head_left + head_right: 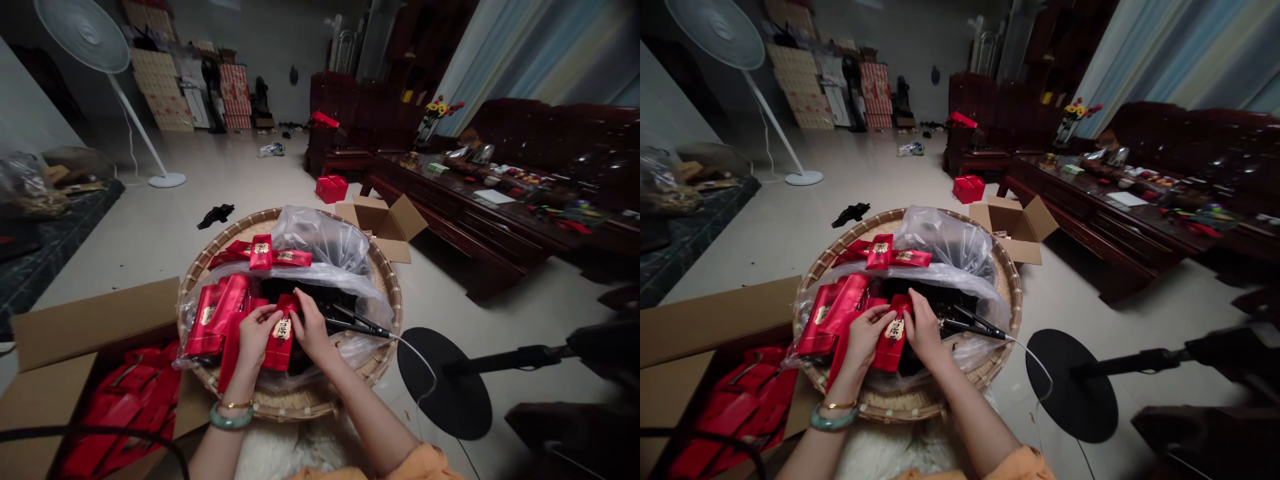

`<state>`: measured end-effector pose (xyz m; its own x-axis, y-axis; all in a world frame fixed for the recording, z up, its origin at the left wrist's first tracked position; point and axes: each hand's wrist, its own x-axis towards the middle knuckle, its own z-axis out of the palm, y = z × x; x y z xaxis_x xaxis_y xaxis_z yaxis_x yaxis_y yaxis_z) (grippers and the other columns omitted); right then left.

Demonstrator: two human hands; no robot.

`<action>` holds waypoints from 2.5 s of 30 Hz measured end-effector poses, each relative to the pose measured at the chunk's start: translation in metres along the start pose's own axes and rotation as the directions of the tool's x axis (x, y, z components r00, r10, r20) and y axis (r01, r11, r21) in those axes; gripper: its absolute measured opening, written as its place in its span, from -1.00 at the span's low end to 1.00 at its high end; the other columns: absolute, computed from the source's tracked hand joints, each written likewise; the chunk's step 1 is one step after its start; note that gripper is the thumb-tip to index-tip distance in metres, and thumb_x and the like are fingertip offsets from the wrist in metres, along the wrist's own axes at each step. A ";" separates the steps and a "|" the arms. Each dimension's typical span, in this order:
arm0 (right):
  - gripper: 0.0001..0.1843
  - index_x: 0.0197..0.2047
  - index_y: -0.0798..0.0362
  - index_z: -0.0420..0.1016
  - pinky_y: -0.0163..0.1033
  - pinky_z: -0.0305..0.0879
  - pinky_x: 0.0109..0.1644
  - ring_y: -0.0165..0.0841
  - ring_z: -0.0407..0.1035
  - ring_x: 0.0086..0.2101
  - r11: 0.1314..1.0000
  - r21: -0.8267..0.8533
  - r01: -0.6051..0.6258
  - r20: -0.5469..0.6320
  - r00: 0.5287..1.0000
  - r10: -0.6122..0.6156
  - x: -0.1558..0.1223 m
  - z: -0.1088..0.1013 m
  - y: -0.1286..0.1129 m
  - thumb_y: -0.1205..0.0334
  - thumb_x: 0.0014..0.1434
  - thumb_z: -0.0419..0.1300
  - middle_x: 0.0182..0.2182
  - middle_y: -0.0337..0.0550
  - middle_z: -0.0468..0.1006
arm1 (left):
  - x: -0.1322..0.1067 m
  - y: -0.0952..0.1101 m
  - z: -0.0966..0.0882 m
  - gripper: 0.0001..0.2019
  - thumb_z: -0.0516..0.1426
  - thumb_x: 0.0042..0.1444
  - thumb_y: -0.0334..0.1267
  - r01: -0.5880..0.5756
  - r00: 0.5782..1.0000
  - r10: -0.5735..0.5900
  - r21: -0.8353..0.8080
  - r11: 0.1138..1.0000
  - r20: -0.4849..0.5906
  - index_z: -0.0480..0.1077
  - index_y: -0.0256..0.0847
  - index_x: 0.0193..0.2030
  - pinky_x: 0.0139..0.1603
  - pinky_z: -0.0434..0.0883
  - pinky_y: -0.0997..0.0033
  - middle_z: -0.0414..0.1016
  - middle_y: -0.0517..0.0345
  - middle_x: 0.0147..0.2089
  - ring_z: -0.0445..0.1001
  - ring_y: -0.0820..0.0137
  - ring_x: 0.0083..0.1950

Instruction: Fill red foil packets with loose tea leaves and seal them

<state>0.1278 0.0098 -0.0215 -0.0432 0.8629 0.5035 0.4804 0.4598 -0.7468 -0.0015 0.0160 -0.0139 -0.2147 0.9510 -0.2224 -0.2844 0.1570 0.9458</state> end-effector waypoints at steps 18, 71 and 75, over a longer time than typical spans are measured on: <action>-0.68 -0.01 -0.05 0.48 -0.09 0.31 0.12 -0.26 0.38 0.00 0.997 0.079 -0.014 -0.007 1.000 0.014 0.004 -0.009 0.006 0.30 0.23 0.02 -0.02 -0.04 0.50 | 0.001 -0.004 -0.001 -0.64 0.37 -0.37 -0.21 -0.026 0.999 0.027 0.041 0.999 -0.023 0.50 -0.30 -0.37 -0.34 0.43 0.42 0.54 0.13 -0.43 0.48 0.40 -0.41; -0.55 -0.60 0.11 0.24 -0.39 -0.03 -0.47 -0.52 0.02 -0.56 0.935 -0.050 -0.352 0.706 0.649 0.282 0.007 -0.044 0.000 -0.04 0.18 0.04 -0.65 -0.37 0.12 | -0.005 0.012 0.009 -0.84 0.08 0.14 -0.25 -0.708 0.692 0.426 0.432 0.560 0.582 0.45 -0.21 -0.37 -0.23 0.40 0.35 0.49 0.11 -0.37 0.45 0.36 -0.27; -0.47 -0.43 0.11 0.37 -0.32 0.16 -0.29 -0.46 0.16 -0.45 0.856 0.198 -0.478 0.659 0.712 0.245 0.006 -0.046 0.015 -0.24 0.14 0.00 -0.51 -0.30 0.31 | -0.010 0.011 0.007 -0.78 0.12 0.13 -0.19 -0.840 0.542 0.538 0.427 0.334 0.646 0.43 -0.21 -0.12 -0.06 0.37 0.19 0.52 0.00 -0.19 0.42 0.25 -0.09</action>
<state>0.1749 0.0120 -0.0098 -0.4901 0.8646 -0.1108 0.2587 0.0229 -0.9657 0.0036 0.0104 0.0005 0.3338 0.7719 0.5410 0.4847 -0.6328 0.6038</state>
